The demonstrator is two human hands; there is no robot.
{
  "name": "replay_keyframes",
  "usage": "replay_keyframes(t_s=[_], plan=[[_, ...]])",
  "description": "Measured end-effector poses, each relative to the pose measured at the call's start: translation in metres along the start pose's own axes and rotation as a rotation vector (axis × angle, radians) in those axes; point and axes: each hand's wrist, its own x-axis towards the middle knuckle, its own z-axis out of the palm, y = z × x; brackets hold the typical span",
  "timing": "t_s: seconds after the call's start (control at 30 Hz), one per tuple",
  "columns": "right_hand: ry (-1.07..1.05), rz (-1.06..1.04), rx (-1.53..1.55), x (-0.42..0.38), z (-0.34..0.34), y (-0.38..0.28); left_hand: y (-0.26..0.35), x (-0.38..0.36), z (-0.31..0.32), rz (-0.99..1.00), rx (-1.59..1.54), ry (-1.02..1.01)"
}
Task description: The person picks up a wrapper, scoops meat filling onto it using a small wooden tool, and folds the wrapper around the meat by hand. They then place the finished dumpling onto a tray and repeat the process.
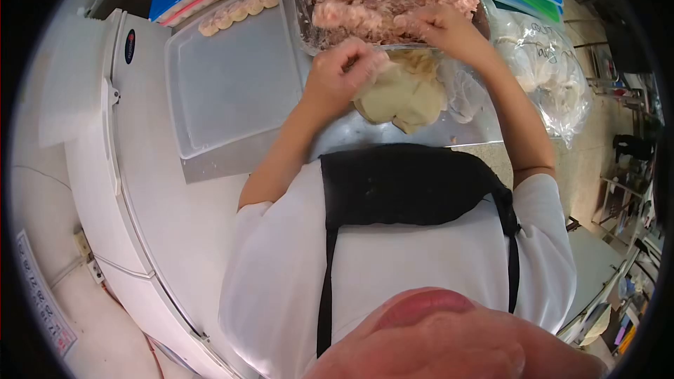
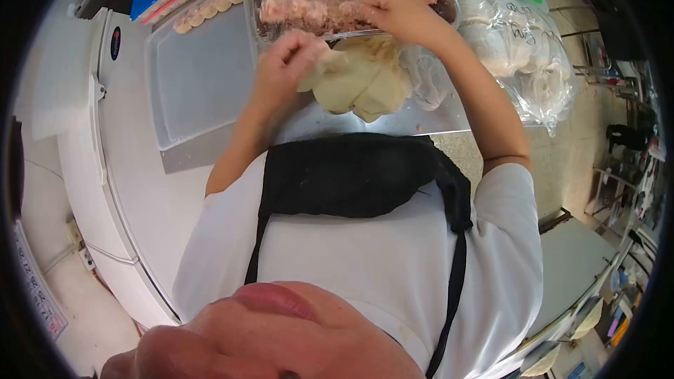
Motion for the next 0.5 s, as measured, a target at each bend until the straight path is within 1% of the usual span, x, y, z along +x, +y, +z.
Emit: replay_keyframes(t_s=[0.03, 0.07, 0.13, 0.2, 0.23, 0.27, 0.3, 0.37, 0.4, 0.47, 0.5], plan=[[0.097, -0.004, 0.067, -0.003, -0.003, 0.000, 0.005, 0.005, -0.001, -0.091, -0.151, 0.010], [0.109, 0.062, 0.105, -0.005, -0.009, 0.002, 0.013, 0.008, -0.002, -0.200, -0.397, 0.032], [0.140, 0.193, 0.180, -0.008, -0.031, 0.008, 0.024, 0.018, -0.005, -0.112, -0.434, 0.025], [0.109, 0.084, -0.197, -0.008, -0.046, 0.014, 0.030, 0.028, -0.019, -0.044, -0.486, 0.054], [0.090, 0.028, -0.385, -0.006, -0.054, 0.005, 0.033, 0.032, -0.032, -0.017, -0.518, 0.087], [0.068, -0.020, -0.645, -0.006, -0.057, -0.009, 0.036, 0.034, -0.041, 0.008, -0.550, 0.119], [0.032, -0.092, -0.674, -0.007, -0.050, -0.005, 0.041, 0.035, -0.047, 0.028, -0.564, 0.186], [-0.039, -0.241, -0.732, -0.012, -0.029, 0.008, 0.049, 0.035, -0.057, 0.072, -0.588, 0.320], [-0.132, -0.142, -0.745, -0.015, -0.021, -0.003, 0.046, 0.034, -0.064, 0.090, -0.402, 0.297], [-0.110, -0.146, -0.635, -0.020, -0.018, 0.011, 0.031, 0.039, -0.077, 0.127, -0.030, 0.247], [-0.099, -0.150, -0.582, -0.021, -0.019, 0.019, 0.024, 0.044, -0.077, 0.069, -0.196, 0.261]])
